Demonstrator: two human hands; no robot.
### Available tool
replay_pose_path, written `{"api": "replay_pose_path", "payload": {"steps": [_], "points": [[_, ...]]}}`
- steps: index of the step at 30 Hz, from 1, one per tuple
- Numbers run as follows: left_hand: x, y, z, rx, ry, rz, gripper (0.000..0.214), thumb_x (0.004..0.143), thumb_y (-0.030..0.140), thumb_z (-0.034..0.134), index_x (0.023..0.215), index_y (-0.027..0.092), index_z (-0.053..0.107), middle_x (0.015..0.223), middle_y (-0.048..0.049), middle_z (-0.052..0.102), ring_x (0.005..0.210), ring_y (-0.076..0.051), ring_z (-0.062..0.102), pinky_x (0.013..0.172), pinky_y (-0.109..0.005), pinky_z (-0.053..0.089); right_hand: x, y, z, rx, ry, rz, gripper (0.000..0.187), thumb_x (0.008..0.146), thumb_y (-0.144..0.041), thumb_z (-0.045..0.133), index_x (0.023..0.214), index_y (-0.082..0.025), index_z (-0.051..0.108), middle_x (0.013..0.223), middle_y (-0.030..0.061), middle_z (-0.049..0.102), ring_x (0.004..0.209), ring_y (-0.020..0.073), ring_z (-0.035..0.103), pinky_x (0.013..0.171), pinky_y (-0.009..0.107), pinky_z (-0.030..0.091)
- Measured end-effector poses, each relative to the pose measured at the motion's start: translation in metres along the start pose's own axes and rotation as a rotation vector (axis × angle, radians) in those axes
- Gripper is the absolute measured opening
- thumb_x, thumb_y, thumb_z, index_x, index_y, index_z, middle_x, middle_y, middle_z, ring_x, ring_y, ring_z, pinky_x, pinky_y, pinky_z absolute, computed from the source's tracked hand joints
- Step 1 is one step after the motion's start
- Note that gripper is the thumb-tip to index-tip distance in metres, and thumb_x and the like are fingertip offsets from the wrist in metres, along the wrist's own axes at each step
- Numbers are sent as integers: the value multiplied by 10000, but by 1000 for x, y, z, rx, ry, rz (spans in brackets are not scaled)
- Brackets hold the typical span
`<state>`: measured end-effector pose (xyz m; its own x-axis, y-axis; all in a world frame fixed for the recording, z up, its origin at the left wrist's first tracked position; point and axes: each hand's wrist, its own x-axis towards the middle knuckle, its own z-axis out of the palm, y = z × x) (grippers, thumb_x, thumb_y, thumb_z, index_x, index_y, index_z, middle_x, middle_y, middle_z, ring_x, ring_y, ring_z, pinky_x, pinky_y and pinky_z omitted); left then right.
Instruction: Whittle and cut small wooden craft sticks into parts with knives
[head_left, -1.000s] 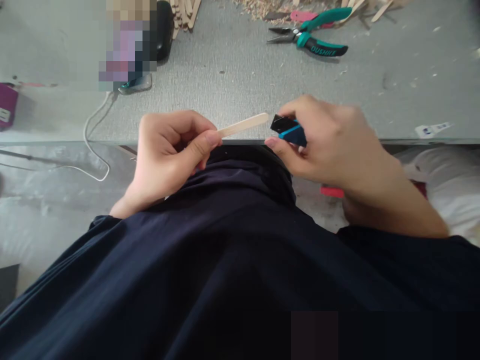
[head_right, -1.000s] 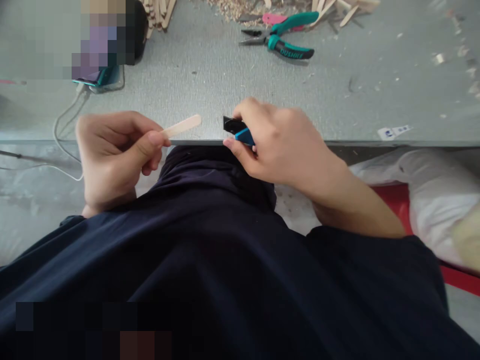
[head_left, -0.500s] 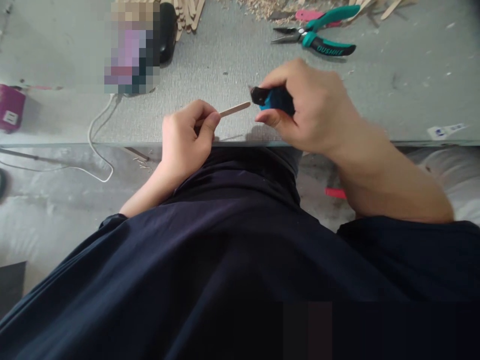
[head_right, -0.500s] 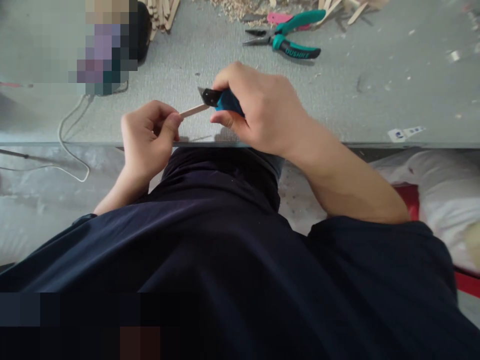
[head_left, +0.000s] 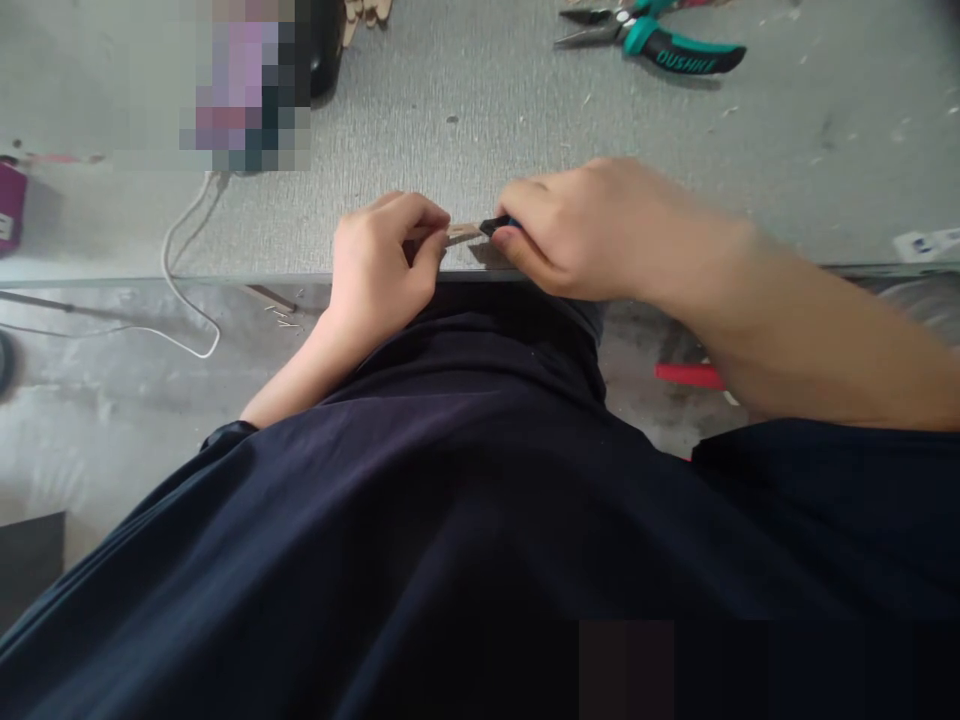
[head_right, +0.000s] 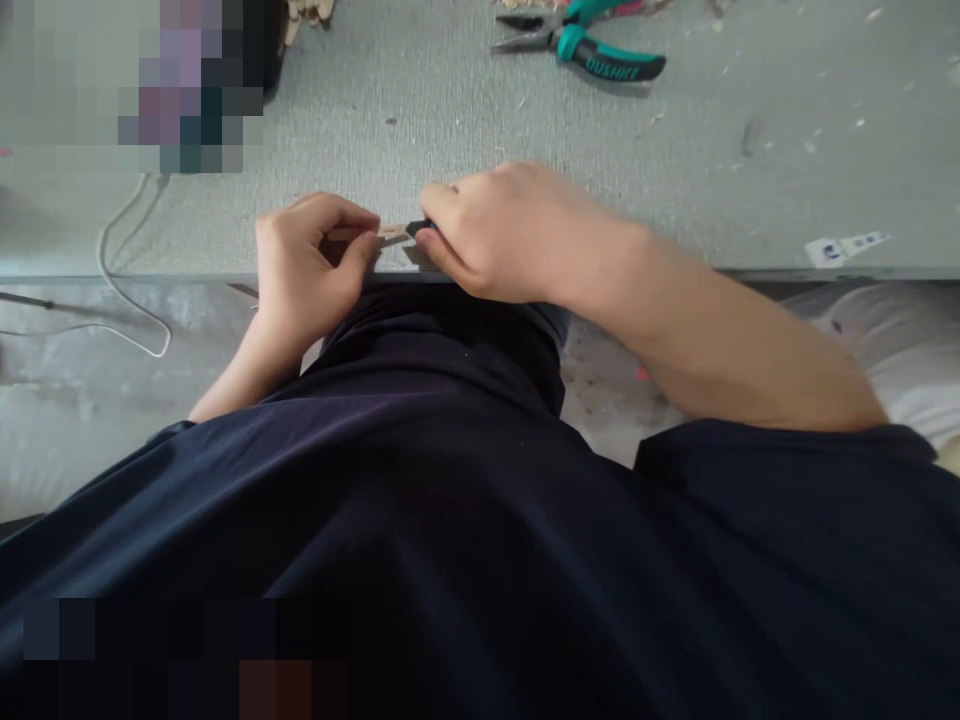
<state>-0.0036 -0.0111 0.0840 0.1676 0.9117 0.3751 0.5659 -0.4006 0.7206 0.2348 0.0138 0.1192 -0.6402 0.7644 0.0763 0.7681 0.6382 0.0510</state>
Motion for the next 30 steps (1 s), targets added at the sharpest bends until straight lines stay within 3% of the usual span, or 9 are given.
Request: {"api": "replay_pose_path", "payload": {"steps": [4, 7, 10, 14, 16, 18, 22, 25, 30], "points": [[-2, 1, 0, 50, 20, 48, 41, 942, 284, 719, 910, 267, 739, 976, -42, 806, 936, -236, 762, 903, -410, 589, 5, -21, -32, -72, -181, -31, 431, 1124, -455, 346, 1140, -187, 683, 921, 143, 779, 837, 341, 769, 664, 424, 489], [-2, 1, 1, 39, 30, 57, 63, 940, 302, 738, 885, 274, 727, 962, -29, 805, 932, -231, 751, 878, -407, 575, 8, -24, -36, -44, -214, -39, 432, 1115, -451, 361, 1139, -176, 693, 910, 157, 771, 869, 387, 780, 706, 479, 530], [0, -3, 3, -18, 77, 49, 110, 927, 317, 786, 867, 256, 717, 882, 0, 789, 848, -187, 722, 829, -381, 564, 8, -17, -25, 78, -156, 22, 405, 1102, -489, 422, 1146, -214, 716, 922, 125, 767, 889, 349, 781, 776, 488, 552], [9, -13, 5, -293, 183, 40, 242, 899, 434, 857, 905, 242, 712, 812, 35, 778, 713, -109, 665, 676, -311, 559, 5, -6, -15, 292, 66, 18, 522, 1064, -577, 518, 1377, -184, 663, 1069, 123, 768, 988, 340, 764, 808, 460, 534], [13, -14, 5, -488, 155, 41, 271, 877, 491, 873, 925, 271, 723, 819, 37, 796, 665, -102, 668, 614, -313, 572, 5, -6, -17, 394, 201, -19, 569, 1058, -568, 562, 1452, -162, 625, 1149, 112, 767, 1037, 304, 752, 873, 430, 535], [14, -9, 4, -623, 66, 33, 287, 856, 537, 879, 929, 304, 728, 807, 38, 802, 643, -116, 693, 596, -334, 598, 7, -10, -22, 463, 294, -38, 481, 1077, -482, 563, 1450, -188, 636, 1218, 82, 770, 1077, 246, 741, 959, 384, 533], [12, 6, 6, -601, -7, -20, 434, 844, 651, 838, 879, 257, 659, 803, 20, 764, 738, -156, 770, 651, -337, 628, 13, -19, -30, 540, 311, -62, 378, 1077, -373, 537, 1412, -268, 677, 1303, 38, 771, 1160, 197, 724, 1045, 340, 529], [12, 8, 11, -561, 60, 14, 492, 852, 717, 787, 855, 250, 633, 826, 17, 715, 816, -171, 783, 620, -294, 588, 13, -23, -32, 625, 332, -43, 346, 1046, -369, 571, 1328, -239, 723, 1229, 31, 793, 1107, 190, 740, 1018, 345, 547], [17, 1, 16, -517, 168, 92, 513, 886, 779, 694, 869, 268, 657, 931, 3, 697, 890, -151, 739, 787, -339, 611, 8, -26, -35, 663, 315, 133, 153, 966, -357, 684, 1014, -237, 765, 996, 44, 818, 894, 212, 737, 865, 375, 577]]}}
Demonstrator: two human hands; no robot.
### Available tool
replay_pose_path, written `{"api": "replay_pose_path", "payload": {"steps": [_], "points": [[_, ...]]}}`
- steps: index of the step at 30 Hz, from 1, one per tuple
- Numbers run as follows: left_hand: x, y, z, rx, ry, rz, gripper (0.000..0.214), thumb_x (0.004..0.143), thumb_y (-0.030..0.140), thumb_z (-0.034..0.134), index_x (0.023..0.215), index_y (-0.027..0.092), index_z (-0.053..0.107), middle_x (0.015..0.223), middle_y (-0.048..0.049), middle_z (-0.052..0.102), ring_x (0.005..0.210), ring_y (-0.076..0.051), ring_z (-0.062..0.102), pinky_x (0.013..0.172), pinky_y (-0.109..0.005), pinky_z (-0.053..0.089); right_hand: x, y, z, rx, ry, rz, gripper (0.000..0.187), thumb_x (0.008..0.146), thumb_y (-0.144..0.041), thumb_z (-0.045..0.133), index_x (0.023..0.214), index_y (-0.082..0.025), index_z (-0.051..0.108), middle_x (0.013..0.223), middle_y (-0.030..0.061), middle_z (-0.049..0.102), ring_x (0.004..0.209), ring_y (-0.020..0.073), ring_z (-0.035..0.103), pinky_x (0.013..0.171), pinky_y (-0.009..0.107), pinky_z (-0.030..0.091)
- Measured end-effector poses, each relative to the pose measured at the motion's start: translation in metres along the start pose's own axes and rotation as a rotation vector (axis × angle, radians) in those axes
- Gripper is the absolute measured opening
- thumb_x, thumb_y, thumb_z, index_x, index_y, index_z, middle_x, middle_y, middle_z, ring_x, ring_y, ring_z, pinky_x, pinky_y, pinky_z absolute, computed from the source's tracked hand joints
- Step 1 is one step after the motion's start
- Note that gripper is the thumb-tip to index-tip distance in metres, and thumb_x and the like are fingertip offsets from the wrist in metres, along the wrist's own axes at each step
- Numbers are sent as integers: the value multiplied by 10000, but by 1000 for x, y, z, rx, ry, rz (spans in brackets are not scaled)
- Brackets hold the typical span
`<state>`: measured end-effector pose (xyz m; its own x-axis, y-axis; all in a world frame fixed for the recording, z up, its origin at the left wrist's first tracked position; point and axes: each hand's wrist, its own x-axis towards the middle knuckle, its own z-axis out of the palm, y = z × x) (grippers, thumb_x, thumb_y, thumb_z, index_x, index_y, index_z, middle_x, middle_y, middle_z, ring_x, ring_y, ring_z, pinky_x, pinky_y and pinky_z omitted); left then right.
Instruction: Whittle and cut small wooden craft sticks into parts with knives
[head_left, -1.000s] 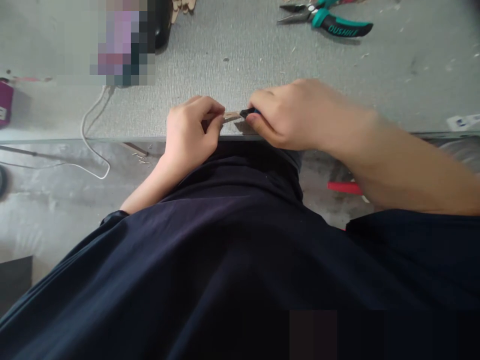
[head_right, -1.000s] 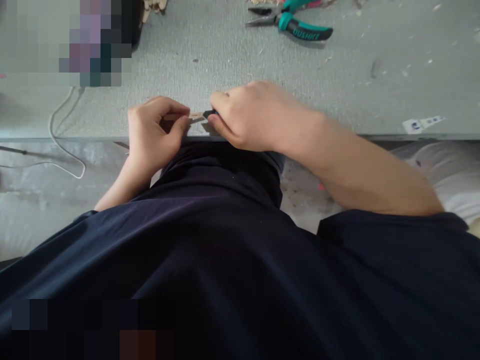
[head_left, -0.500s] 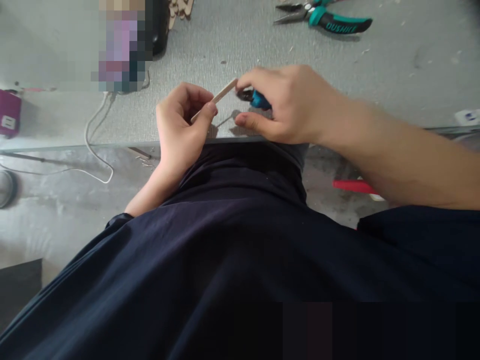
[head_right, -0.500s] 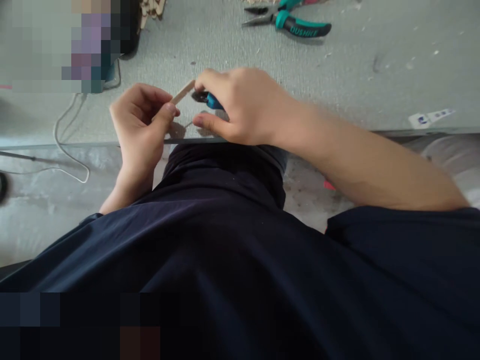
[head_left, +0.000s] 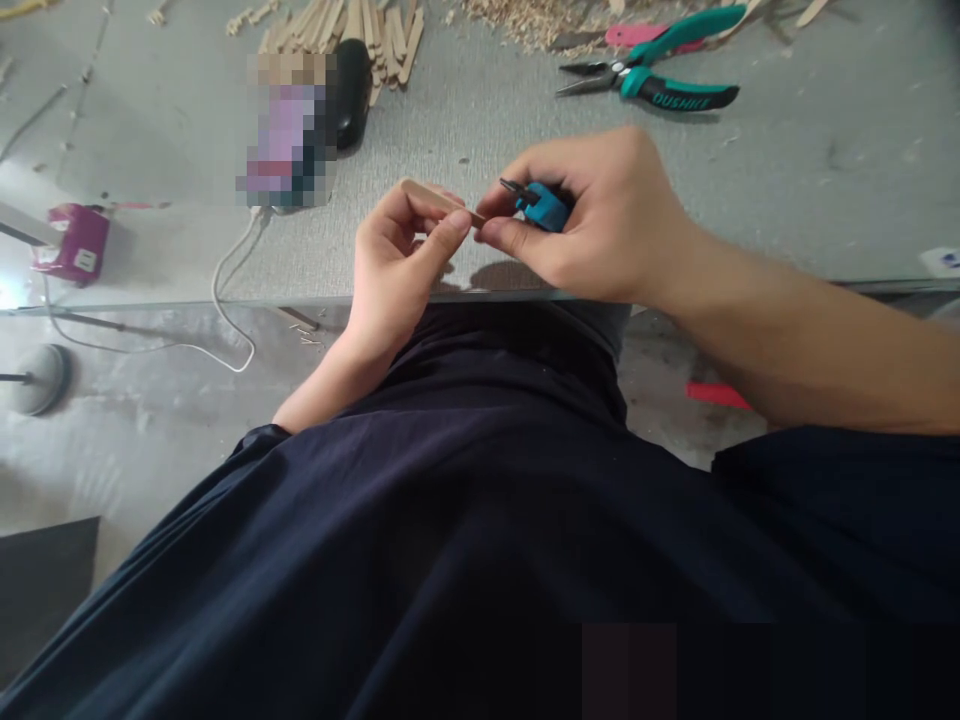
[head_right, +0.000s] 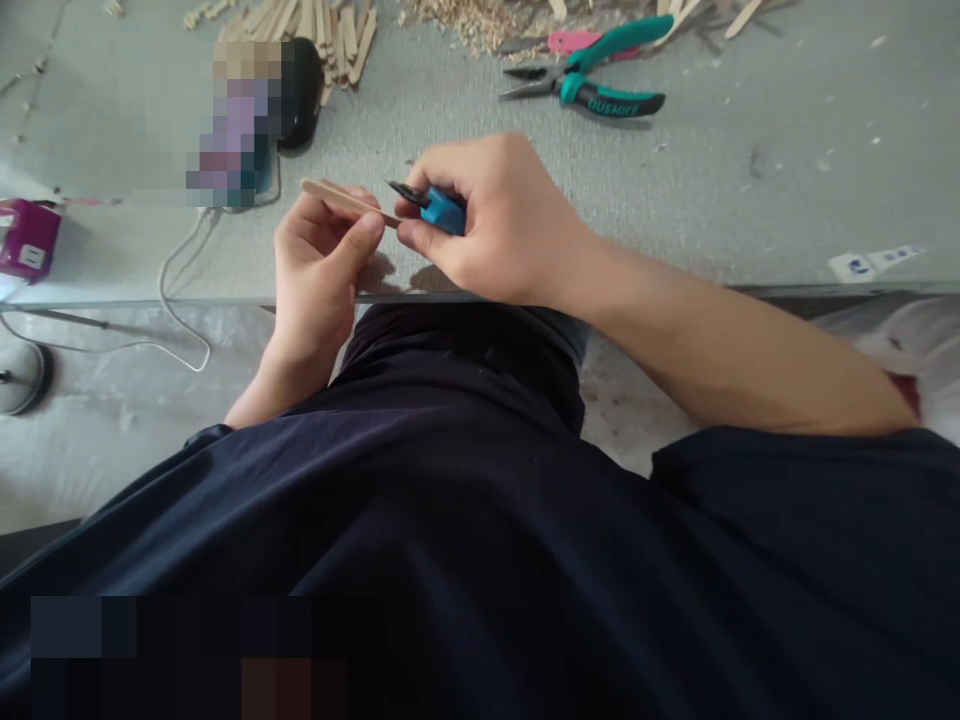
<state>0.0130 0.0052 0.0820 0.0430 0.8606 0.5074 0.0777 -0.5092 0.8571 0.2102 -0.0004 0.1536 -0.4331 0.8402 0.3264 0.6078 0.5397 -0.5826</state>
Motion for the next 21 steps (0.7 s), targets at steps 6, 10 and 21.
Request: {"api": "replay_pose_path", "payload": {"steps": [6, 10, 21], "points": [[2, 11, -17, 254, 35, 42, 456, 955, 697, 668, 810, 265, 653, 743, 4, 626, 694, -142, 596, 720, -368, 527, 12, 17, -6, -84, -67, -57, 162, 908, -399, 607, 887, -287, 723, 846, 16, 779, 756, 180, 671, 765, 386, 520], [6, 5, -34, 495, -164, 85, 413, 992, 610, 651, 762, 268, 627, 765, -29, 644, 736, -189, 597, 761, -415, 515, 23, 34, -10, -297, -166, -65, 332, 920, -537, 487, 991, -309, 719, 834, 32, 729, 793, 218, 682, 748, 442, 485], [0, -24, -33, 642, -201, 43, 388, 1013, 597, 591, 811, 267, 572, 983, -88, 654, 1098, -313, 639, 1065, -492, 454, 13, 33, 15, -635, -272, -1, 400, 967, -609, 611, 1028, -222, 689, 919, 98, 801, 917, 317, 796, 745, 439, 557]]}}
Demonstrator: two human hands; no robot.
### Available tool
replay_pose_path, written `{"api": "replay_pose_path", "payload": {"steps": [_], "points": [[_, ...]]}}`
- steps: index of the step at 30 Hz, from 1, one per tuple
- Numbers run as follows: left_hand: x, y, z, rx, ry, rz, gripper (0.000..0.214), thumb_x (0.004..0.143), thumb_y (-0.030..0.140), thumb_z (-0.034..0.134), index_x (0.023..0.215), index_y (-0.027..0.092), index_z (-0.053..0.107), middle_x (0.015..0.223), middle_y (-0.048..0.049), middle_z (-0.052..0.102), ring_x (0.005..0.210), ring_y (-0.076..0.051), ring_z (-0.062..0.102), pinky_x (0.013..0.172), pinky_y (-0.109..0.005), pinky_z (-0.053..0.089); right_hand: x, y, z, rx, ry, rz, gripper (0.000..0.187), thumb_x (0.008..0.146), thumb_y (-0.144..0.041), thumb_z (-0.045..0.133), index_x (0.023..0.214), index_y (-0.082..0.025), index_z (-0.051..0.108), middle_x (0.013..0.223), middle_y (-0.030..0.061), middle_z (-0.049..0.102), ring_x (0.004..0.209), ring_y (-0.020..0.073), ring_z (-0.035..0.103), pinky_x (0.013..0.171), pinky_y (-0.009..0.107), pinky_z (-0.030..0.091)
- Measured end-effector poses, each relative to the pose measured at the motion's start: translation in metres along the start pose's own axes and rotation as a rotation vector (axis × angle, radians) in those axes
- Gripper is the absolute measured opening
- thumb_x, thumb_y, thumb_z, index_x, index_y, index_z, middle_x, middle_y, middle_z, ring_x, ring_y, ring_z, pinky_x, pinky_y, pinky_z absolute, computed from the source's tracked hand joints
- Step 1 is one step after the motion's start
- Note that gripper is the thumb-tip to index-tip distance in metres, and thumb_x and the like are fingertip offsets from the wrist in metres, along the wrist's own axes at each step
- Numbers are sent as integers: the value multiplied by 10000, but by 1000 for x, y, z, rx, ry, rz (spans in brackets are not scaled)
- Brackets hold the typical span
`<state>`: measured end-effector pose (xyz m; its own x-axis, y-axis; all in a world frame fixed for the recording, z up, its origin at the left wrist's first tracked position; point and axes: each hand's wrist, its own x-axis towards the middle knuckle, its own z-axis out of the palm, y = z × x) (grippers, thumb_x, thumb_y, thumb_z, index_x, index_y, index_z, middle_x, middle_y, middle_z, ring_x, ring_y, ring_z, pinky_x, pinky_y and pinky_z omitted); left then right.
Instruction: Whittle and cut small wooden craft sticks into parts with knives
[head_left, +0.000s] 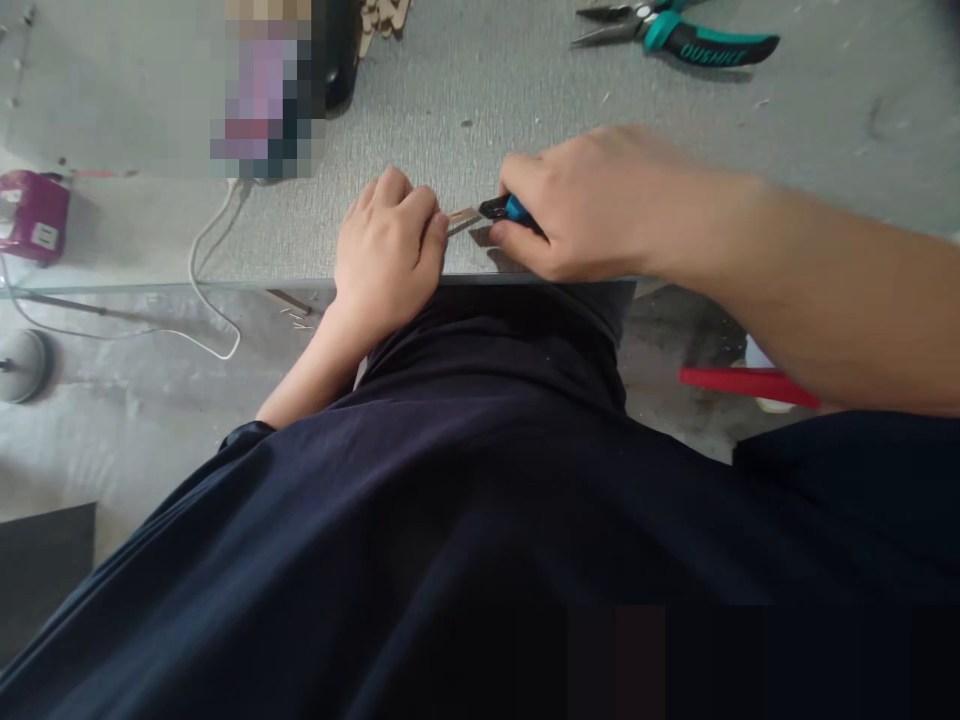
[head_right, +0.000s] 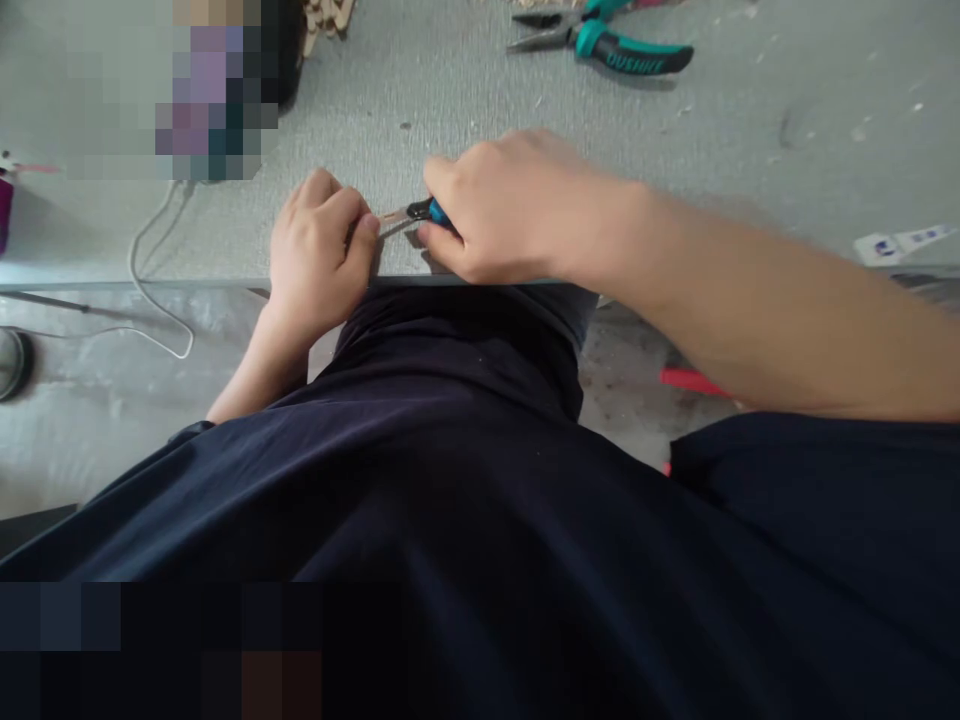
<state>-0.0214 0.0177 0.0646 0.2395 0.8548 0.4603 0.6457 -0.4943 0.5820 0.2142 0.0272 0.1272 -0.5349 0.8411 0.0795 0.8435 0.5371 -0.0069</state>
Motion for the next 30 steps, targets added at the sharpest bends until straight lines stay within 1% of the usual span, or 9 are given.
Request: {"api": "replay_pose_path", "payload": {"steps": [3, 5, 9, 12, 15, 18, 22, 26, 30], "points": [[1, -6, 6, -67, 16, 0, 371, 995, 558, 644, 779, 271, 552, 945, -85, 663, 1115, -315, 625, 1097, -491, 439, 2, 1, 5, 146, 57, -37, 324, 943, -531, 656, 872, -217, 694, 807, 61, 791, 928, 287, 790, 800, 445, 559], [1, -6, 8, -114, 6, -3, 353, 986, 526, 670, 774, 276, 539, 928, -80, 671, 1146, -317, 611, 1107, -486, 431, 4, -3, 0, 112, 19, -50, 332, 962, -524, 646, 854, -216, 706, 785, 68, 788, 936, 301, 789, 801, 454, 575], [1, 0, 8, -109, -7, -10, 331, 967, 455, 705, 752, 283, 522, 912, -72, 679, 1133, -308, 596, 1082, -491, 425, 4, -15, -17, -57, -117, -60, 347, 1023, -488, 581, 990, -179, 736, 907, 168, 797, 923, 377, 794, 728, 471, 611], [0, 5, 7, -122, -19, -32, 307, 973, 431, 682, 754, 286, 523, 944, -75, 693, 1106, -315, 597, 1067, -501, 431, 3, -17, -21, -77, -132, -91, 384, 1055, -473, 532, 1058, -139, 721, 967, 196, 794, 922, 387, 793, 710, 454, 611], [1, 6, 7, -155, -25, -29, 323, 953, 464, 705, 755, 288, 520, 938, -76, 695, 1096, -320, 601, 1067, -491, 445, 3, -12, -13, -44, -99, -75, 402, 1063, -494, 535, 1015, -135, 711, 975, 157, 797, 960, 349, 795, 753, 418, 591], [1, 5, 8, -136, -22, -19, 371, 910, 520, 752, 744, 288, 516, 899, -74, 672, 1088, -320, 601, 1062, -483, 450, 4, -4, -2, 79, -38, -65, 400, 1034, -529, 587, 876, -170, 669, 930, 80, 804, 1022, 275, 788, 844, 373, 567], [2, 6, 7, -105, -12, -17, 376, 915, 563, 720, 736, 294, 526, 887, -82, 659, 1099, -335, 603, 1037, -492, 437, 6, -4, 3, 237, -7, -20, 380, 942, -531, 696, 749, -227, 576, 902, 52, 809, 1082, 297, 785, 942, 421, 562], [5, 4, 2, -48, -102, -9, 381, 925, 617, 680, 753, 305, 546, 905, -91, 656, 1071, -343, 610, 994, -501, 432, 4, -12, -5, 53, -76, -12, 292, 991, -485, 608, 895, -214, 660, 943, 132, 790, 1031, 396, 792, 847, 517, 596], [10, -7, -3, 39, -187, 104, 391, 920, 681, 654, 814, 316, 558, 914, -89, 659, 986, -340, 581, 966, -546, 435, 3, -18, -13, -44, -100, -103, 380, 1058, -452, 501, 1081, -122, 689, 969, 209, 782, 964, 449, 790, 775, 548, 622]]}}
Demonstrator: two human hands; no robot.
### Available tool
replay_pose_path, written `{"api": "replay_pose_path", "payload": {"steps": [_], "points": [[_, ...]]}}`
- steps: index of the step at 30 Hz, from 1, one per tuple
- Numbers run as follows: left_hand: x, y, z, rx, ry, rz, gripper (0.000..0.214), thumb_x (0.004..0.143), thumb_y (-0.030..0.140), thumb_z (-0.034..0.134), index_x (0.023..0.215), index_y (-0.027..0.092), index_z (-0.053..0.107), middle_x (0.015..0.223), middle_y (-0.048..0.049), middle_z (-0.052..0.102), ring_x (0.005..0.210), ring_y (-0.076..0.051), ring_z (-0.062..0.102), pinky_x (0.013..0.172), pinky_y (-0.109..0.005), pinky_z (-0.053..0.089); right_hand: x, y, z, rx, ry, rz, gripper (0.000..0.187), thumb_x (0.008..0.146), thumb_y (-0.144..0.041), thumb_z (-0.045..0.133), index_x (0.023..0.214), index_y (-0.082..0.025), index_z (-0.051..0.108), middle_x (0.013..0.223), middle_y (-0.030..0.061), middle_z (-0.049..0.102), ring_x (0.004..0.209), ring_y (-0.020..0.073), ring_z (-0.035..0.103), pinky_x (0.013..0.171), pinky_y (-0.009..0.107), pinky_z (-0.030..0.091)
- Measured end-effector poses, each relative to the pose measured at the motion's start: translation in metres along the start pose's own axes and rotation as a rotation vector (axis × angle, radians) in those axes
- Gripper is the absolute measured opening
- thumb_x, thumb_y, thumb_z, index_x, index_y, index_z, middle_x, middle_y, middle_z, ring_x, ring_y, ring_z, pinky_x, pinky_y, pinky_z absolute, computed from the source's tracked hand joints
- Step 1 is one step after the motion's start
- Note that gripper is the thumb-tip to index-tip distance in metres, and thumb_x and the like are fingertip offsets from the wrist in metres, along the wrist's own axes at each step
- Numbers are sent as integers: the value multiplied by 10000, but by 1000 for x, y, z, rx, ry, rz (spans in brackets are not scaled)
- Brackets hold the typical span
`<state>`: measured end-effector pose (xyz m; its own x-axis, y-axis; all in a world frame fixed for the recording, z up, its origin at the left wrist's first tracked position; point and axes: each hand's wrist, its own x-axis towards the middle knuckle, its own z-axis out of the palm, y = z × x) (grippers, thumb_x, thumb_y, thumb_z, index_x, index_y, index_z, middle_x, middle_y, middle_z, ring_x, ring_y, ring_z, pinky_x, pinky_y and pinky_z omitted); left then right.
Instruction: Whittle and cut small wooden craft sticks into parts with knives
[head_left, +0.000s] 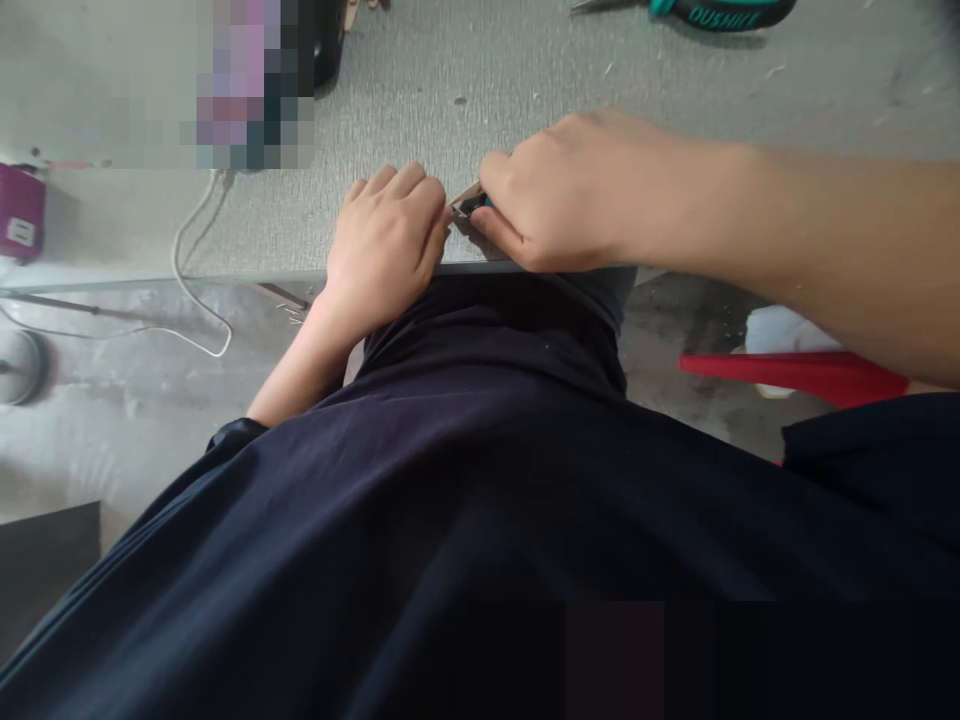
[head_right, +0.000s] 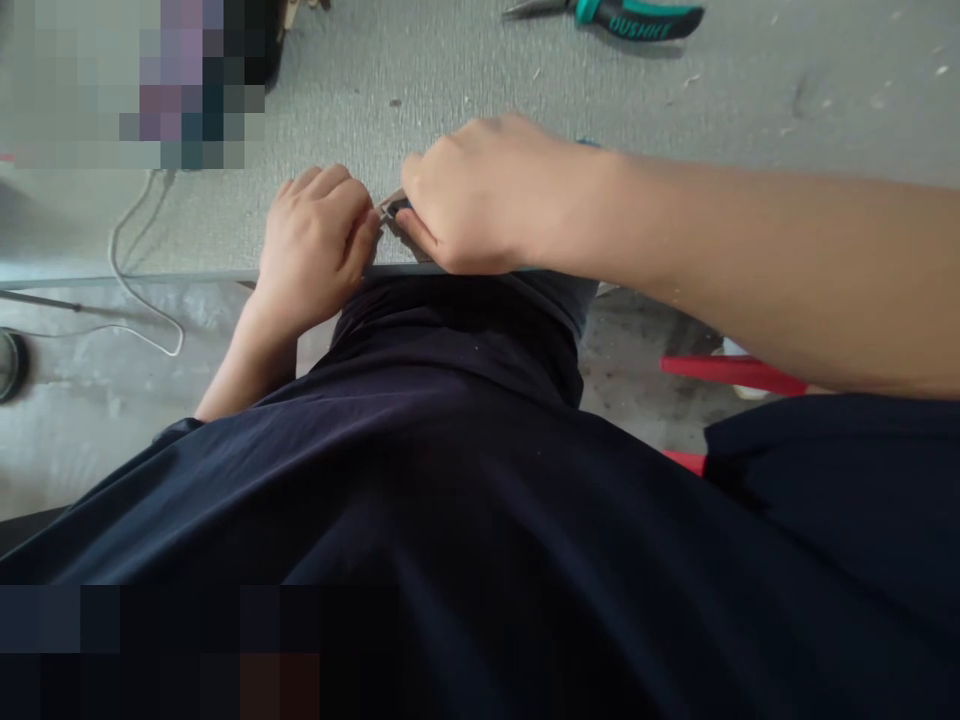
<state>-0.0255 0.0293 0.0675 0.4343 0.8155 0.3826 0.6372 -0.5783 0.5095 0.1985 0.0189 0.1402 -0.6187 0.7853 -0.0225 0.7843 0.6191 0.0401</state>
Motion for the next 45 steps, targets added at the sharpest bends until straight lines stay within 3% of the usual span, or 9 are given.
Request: {"api": "replay_pose_path", "payload": {"steps": [4, 10, 16, 23, 28, 31, 35, 39, 45], "points": [[7, -5, -3, 4, -99, -3, 469, 845, 733, 699, 771, 314, 504, 897, -82, 611, 957, -324, 528, 954, -549, 421, 0, -4, -4, -40, -49, 16, 390, 1066, -458, 477, 1092, -133, 692, 1008, 201, 797, 973, 398, 794, 794, 497, 638], [13, 5, -5, 210, -215, -85, 377, 942, 598, 504, 750, 300, 377, 968, -133, 576, 891, -314, 435, 857, -529, 352, 3, -5, -1, -2, -21, 20, 418, 1068, -462, 462, 1069, -118, 701, 992, 205, 781, 985, 439, 792, 812, 554, 636], [6, -6, -4, 134, -133, 15, 453, 992, 693, 379, 786, 297, 459, 959, -125, 576, 894, -305, 445, 865, -522, 357, 5, -6, -2, 13, -18, 12, 417, 1054, -442, 419, 1004, -138, 700, 1022, 215, 788, 989, 451, 783, 797, 582, 641], [3, -14, 0, 36, -44, 12, 490, 901, 778, 564, 760, 316, 480, 910, -96, 567, 915, -298, 467, 888, -506, 360, 7, -10, -4, 16, -43, 68, 418, 1068, -473, 429, 990, -157, 692, 1040, 206, 786, 1015, 425, 778, 822, 563, 644], [2, -22, 2, 14, -59, 4, 533, 929, 809, 493, 790, 295, 513, 934, -94, 557, 916, -282, 458, 916, -481, 320, 8, -15, -6, 55, -37, 79, 436, 1059, -442, 459, 1042, -108, 739, 1075, 267, 788, 1052, 504, 774, 846, 668, 638], [0, -23, 4, -44, -28, 8, 543, 936, 813, 497, 792, 289, 511, 919, -88, 557, 964, -288, 485, 941, -473, 334, 7, -17, -6, 63, -3, 99, 454, 1043, -424, 479, 1045, -68, 761, 1037, 274, 788, 1029, 527, 776, 840, 675, 637], [-3, -11, 6, -76, 72, -55, 510, 977, 744, 547, 775, 278, 502, 897, -71, 572, 945, -261, 518, 936, -459, 377, 1, -9, -2, 55, 56, 40, 470, 1067, -422, 447, 1124, -63, 744, 1043, 262, 790, 1002, 480, 786, 823, 606, 640], [-8, 9, 4, -20, 118, -23, 421, 1043, 609, 539, 780, 280, 527, 883, -64, 621, 912, -240, 570, 898, -441, 419, -6, 3, 1, 14, 43, -15, 477, 1084, -460, 423, 1195, -89, 702, 985, 224, 788, 963, 423, 792, 788, 532, 637], [-11, 28, 3, 168, 122, -6, 390, 1104, 509, 442, 815, 278, 567, 944, -72, 688, 907, -227, 619, 842, -442, 449, -17, 0, -7, -59, -38, -23, 547, 1102, -442, 307, 1245, -39, 647, 1009, 270, 765, 963, 514, 784, 735, 569, 617]]}}
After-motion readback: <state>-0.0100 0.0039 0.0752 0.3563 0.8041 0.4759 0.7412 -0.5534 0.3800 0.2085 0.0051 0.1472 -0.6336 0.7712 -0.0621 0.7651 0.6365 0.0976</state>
